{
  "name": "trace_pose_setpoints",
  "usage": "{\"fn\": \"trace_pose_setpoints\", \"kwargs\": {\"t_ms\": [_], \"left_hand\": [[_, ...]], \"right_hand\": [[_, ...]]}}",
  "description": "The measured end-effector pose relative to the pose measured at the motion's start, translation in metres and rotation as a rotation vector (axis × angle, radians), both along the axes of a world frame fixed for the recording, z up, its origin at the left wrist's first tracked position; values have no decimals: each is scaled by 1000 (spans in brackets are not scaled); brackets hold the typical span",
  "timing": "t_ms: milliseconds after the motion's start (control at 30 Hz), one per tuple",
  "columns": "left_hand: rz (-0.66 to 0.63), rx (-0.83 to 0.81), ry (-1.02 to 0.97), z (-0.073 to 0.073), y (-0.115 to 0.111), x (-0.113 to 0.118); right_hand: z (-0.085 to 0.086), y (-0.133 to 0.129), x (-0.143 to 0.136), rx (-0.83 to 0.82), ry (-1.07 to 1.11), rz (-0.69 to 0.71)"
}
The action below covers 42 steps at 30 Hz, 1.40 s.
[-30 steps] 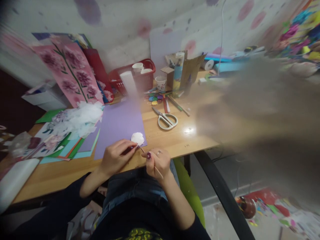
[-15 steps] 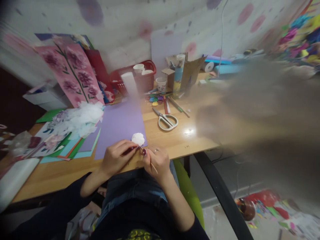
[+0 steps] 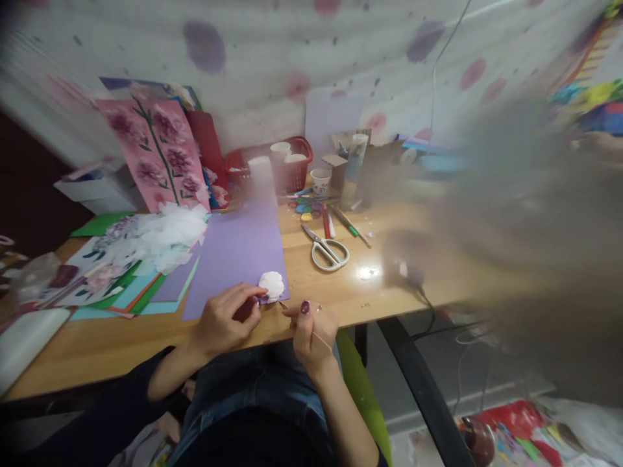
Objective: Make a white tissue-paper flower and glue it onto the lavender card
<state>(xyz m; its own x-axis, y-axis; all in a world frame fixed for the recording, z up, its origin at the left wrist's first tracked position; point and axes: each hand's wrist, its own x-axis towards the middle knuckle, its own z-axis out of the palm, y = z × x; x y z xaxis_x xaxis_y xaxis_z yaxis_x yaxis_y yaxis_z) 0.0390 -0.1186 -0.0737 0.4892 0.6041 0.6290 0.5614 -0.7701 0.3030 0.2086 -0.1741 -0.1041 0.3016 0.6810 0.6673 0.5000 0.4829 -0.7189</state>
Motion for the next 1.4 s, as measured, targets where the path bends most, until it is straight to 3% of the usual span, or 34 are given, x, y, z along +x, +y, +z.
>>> {"fn": "trace_pose_setpoints", "kwargs": {"t_ms": [233, 367, 500, 767, 833, 933, 1133, 1300, 1400], "left_hand": [[41, -42, -42, -1, 1, -4], [89, -81, -80, 5, 3, -10], [165, -146, -83, 13, 15, -30], [710, -392, 193, 52, 66, -102], [815, -377, 231, 52, 80, -118], [892, -393, 212, 40, 95, -133], [877, -426, 91, 20, 105, -144], [761, -350, -110, 26, 104, -140], [631, -353, -222, 37, 95, -125]], "right_hand": [[5, 3, 2, -121, 395, -19], [14, 8, 7, -324, 629, 1], [22, 15, 15, -461, 699, 48], [25, 20, 19, -529, 736, 101], [24, 19, 19, -524, 714, 92], [24, 18, 19, -524, 696, 85], [22, 20, 18, -519, 676, 90], [24, 20, 16, -505, 679, 98], [27, 20, 15, -459, 721, 107]]}}
